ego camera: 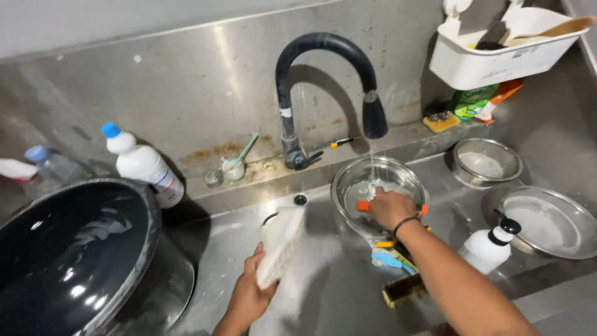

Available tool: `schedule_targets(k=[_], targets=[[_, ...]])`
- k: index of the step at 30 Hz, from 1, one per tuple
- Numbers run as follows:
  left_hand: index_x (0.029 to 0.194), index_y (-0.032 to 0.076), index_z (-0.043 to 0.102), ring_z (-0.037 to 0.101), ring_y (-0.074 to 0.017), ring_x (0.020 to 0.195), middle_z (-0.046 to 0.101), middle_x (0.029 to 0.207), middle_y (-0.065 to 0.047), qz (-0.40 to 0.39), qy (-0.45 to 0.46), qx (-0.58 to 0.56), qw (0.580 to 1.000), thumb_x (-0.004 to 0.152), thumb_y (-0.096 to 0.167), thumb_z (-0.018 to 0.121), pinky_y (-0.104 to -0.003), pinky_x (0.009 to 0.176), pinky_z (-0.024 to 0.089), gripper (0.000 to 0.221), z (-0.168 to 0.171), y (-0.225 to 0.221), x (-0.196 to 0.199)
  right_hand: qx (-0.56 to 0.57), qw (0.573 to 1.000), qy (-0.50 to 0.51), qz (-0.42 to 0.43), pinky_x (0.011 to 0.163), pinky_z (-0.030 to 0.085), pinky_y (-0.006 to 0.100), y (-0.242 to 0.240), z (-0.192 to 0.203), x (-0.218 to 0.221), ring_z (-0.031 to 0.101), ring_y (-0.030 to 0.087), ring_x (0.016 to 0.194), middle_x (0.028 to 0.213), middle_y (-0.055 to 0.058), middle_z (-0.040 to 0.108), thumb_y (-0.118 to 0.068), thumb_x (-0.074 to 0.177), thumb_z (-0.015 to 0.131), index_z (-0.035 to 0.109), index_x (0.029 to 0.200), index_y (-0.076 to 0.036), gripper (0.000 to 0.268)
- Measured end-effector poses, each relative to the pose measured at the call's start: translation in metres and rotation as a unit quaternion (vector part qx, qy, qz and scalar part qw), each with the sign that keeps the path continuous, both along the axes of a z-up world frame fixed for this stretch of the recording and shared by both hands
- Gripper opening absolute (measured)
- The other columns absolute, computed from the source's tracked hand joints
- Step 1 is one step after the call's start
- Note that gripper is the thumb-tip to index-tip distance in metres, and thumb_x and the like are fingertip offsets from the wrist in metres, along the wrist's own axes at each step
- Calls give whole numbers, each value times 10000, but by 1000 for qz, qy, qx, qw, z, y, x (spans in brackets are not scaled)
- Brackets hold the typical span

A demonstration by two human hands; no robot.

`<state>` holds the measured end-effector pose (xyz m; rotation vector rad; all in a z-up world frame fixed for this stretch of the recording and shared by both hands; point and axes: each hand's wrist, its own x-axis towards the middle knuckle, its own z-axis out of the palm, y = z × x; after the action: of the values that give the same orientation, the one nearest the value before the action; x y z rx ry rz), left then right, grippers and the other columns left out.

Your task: Scrubbing the soles of white sneakers with a brush and cleaning solution in a metal sink.

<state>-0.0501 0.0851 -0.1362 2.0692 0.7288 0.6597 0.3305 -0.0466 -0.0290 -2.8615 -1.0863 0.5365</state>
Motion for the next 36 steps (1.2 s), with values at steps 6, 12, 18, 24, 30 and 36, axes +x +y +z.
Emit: schedule_targets(k=[6,12,18,24,30,36], targets=[[1607,69,201,478,-353,1417,405,1590,-206,11,118,-60,991,948,326,677,-420,1171,390,853,34,-33,3,71,984,-139,81,810,562,538,0,-10,-49,740,455,939,918,203,755,-432,967,458,689,1056,-92,421],[1569,126,399,515,-301,1393,463,1579,-129,36,139,-1,990,914,365,725,-424,1116,477,770,40,-44,17,314,911,-173,203,563,519,394,28,-19,-109,654,326,570,511,66,551,-314,867,557,531,659,-175,252],[1496,140,510,572,-358,1311,537,1519,-99,30,66,-28,997,828,238,779,-495,1078,509,727,50,-52,22,469,778,-239,343,471,439,346,36,11,-163,502,252,440,479,-4,418,-160,798,550,466,578,-183,236],[1406,183,599,625,-325,1249,606,1452,-51,53,42,-45,997,791,258,801,-489,1038,541,651,74,-58,26,503,718,-334,346,403,327,337,29,-3,-151,399,265,391,499,16,321,-56,788,647,428,678,-102,250],[1351,135,667,587,-294,1315,658,1408,-102,-26,-80,-121,989,770,85,810,-473,1088,462,601,74,-34,2,309,892,-156,290,519,490,403,21,-1,-123,640,305,549,517,55,568,-317,855,596,521,736,-165,207],[1377,169,679,644,-276,992,735,1119,-196,-132,65,-249,957,797,133,803,-442,909,541,594,101,14,-39,127,972,163,115,884,555,517,-9,-35,-123,756,391,945,857,200,759,-497,973,436,420,1301,-260,405]])
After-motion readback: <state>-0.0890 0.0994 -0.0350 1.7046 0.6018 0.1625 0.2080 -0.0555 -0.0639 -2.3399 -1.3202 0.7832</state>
